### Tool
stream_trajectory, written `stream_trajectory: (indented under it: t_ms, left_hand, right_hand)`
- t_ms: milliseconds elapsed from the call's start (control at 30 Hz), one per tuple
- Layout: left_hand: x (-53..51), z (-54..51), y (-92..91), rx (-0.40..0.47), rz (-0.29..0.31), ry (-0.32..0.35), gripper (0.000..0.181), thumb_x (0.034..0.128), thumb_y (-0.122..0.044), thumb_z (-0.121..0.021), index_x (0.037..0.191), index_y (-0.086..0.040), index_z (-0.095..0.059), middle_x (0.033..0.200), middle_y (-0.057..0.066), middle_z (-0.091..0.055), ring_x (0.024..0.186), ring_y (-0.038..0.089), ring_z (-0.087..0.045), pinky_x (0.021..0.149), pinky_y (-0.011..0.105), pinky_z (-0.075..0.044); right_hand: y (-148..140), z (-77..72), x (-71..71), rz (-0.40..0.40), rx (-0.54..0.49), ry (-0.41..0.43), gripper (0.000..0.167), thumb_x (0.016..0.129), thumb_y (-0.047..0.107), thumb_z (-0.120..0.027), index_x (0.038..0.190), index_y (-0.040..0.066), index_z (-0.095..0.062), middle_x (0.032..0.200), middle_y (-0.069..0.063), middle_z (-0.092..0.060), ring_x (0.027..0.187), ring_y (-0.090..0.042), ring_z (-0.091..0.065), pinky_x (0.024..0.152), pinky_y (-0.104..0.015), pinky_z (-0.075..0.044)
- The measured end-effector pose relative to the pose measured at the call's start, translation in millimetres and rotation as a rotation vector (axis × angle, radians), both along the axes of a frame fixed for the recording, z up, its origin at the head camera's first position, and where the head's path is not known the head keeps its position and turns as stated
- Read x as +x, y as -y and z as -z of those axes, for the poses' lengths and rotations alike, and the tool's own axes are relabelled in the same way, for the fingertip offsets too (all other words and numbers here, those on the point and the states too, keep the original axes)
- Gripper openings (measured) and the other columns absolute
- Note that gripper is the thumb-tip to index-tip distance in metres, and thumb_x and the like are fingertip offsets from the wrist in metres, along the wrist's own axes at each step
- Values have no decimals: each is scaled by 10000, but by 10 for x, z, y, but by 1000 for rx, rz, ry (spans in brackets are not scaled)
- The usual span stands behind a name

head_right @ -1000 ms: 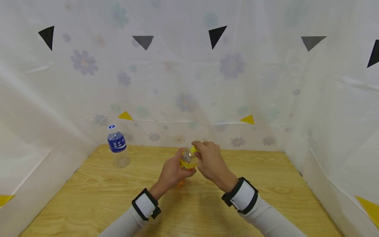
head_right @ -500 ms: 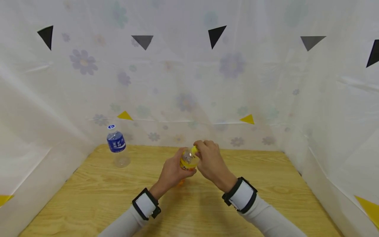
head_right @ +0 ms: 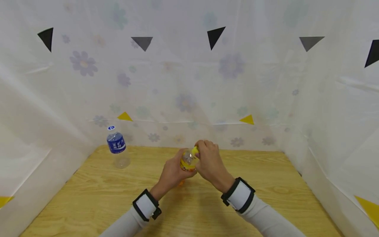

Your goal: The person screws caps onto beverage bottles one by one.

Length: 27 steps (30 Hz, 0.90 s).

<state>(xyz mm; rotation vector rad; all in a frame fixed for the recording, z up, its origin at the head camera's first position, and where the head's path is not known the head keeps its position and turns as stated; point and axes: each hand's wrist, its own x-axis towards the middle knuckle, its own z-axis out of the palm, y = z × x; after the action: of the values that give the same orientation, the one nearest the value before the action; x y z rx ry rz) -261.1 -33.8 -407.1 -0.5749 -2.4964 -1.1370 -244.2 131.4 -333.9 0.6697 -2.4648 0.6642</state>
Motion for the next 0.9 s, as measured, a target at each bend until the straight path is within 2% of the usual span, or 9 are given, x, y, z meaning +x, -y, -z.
stream_trajectory:
  t_ms: [233, 533, 733, 900]
  left_hand:
    - [-7, 15, -1, -1, -6, -11, 747, 769, -304, -894, 1390, -144, -510, 1070, 49, -721, 891, 192, -716, 707, 286, -568]
    - [-6, 22, -1, -9, -20, -14, 746, 769, -316, -893, 1390, -156, -512, 1046, 51, -723, 863, 186, -714, 682, 265, -559]
    - [-3, 20, -4, -4, -11, -24, 742, 773, -301, -891, 1387, -127, -514, 1019, 53, -721, 833, 181, -708, 654, 243, -546]
    - [-6, 22, -6, -2, -11, -31, 731, 769, -301, -894, 1374, -138, -519, 1005, 47, -720, 819, 169, -702, 642, 234, -536]
  right_hand:
    - [16, -1, -4, 9, 0, -5, 203, 864, -48, -715, 1044, -12, -629, 940, -135, -648, 833, -286, -598, 742, -370, -365]
    - [16, 21, -20, 11, -6, -25, 146, 884, 18, -721, 984, -1, -616, 854, -100, -614, 751, -241, -541, 726, -353, -325]
    - [0, 41, -72, -2, -13, -75, 127, 882, 62, -717, 880, 35, -593, 746, -48, -573, 662, -198, -483, 698, -349, -298]
    - [-16, 49, -104, -14, -13, -105, 194, 886, 84, -705, 782, 75, -541, 648, 6, -471, 584, -157, -391, 671, -346, -252]
